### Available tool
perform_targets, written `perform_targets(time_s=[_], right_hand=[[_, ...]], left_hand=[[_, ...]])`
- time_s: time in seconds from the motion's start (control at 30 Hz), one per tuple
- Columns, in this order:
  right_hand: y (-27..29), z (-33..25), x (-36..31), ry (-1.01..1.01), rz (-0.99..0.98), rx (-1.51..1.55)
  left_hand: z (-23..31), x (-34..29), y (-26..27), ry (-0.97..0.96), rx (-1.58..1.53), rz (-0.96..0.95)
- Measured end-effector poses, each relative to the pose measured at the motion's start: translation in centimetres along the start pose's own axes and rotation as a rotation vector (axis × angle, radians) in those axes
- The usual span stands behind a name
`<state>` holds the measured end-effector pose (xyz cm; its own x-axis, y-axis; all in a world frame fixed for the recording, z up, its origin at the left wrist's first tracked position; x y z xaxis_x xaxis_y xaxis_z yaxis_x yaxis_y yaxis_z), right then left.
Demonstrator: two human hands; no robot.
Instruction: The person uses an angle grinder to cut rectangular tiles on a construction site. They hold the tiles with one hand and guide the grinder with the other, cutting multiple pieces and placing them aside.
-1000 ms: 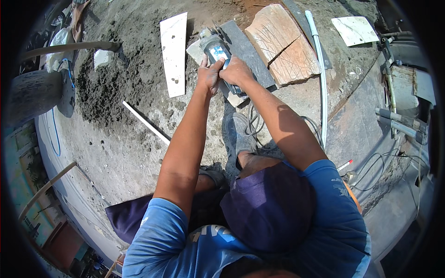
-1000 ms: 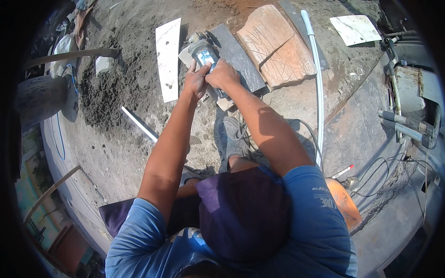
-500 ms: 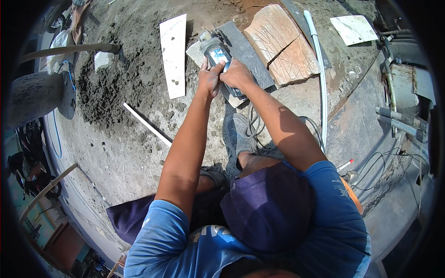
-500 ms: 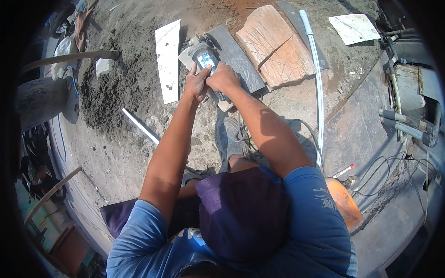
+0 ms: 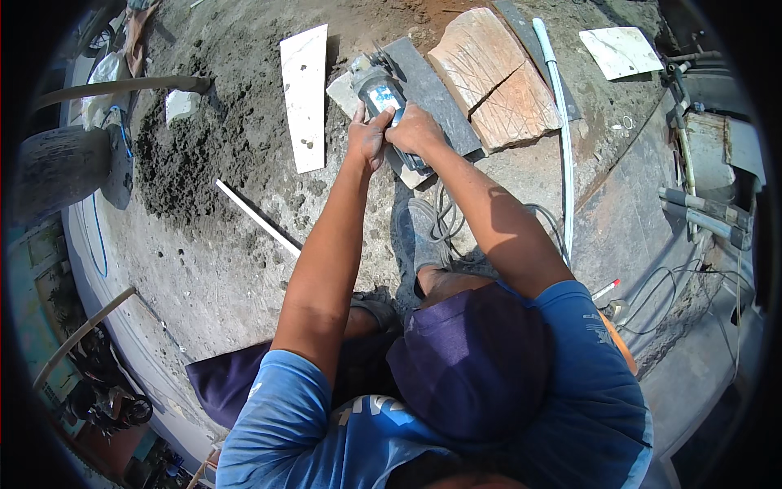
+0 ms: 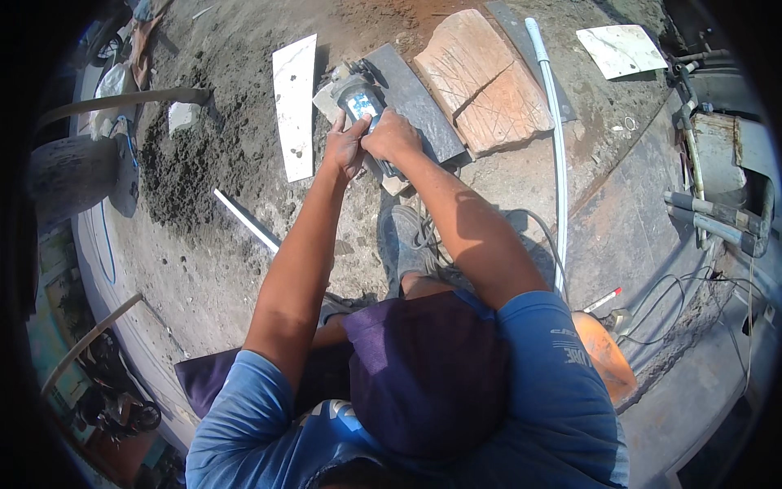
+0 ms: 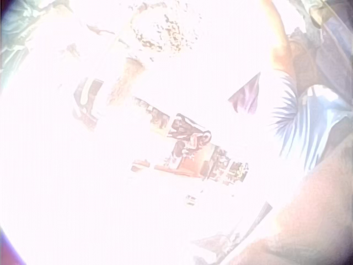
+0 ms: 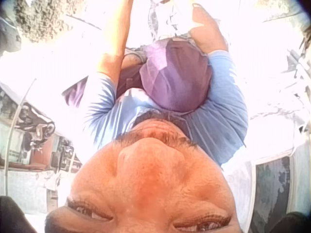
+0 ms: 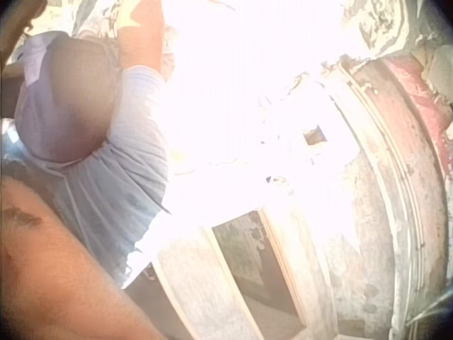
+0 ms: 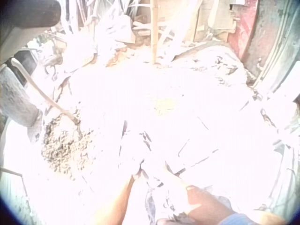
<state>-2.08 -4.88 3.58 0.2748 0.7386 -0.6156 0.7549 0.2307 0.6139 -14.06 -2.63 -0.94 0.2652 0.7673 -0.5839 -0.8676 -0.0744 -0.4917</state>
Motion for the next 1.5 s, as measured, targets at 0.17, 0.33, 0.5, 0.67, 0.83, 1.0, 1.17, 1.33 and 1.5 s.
perform_targets(time_s=[0.17,0.33,0.5,0.67,0.83,1.0,1.17,1.33,1.5], right_hand=[[0.0,0.1,0.0,0.003,0.012,0.005],[-0.1,0.0,-0.1,0.008,-0.006,0.002],[0.2,0.3,-0.1,0.001,0.017,-0.014],[0.4,-0.6,-1.2,0.001,-0.037,0.007],[0.2,0.6,-0.4,-0.012,-0.013,-0.021],[0.1,0.1,-0.4,0.003,-0.02,-0.015],[0.1,0.2,-0.3,0.005,-0.026,-0.01],[0.0,0.0,-0.5,0.002,-0.031,0.001],[0.2,0.3,-0.5,-0.003,-0.023,-0.002]], left_hand=[[-0.1,0.2,0.3,0.012,0.021,0.016],[-0.2,0.2,0.5,0.025,0.011,0.013],[-0.2,0.1,0.1,0.036,0.039,0.014],[-0.3,0.6,1.9,0.013,-0.192,-0.126],[-0.3,-5.8,2.8,-0.535,1.272,0.245],[-5.5,-13.8,-0.7,-1.097,1.503,-0.083],[-7.6,-13.4,-2.1,-1.132,1.512,-0.095],[-8.5,-10.9,0.0,-0.984,1.437,0.07],[-7.6,-9.9,0.5,-0.932,1.274,0.203]])
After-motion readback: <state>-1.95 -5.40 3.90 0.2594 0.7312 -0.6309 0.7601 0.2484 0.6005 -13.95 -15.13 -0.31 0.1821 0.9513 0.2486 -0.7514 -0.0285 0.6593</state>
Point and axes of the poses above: each hand's wrist, its own x-axis towards the middle knuckle, its own y-axis out of the back of the hand, z = x × y, the point moved 9 cm from there along x, towards the middle knuckle, and after that the axes turned 1 degree about z, right-handed, at the moved point
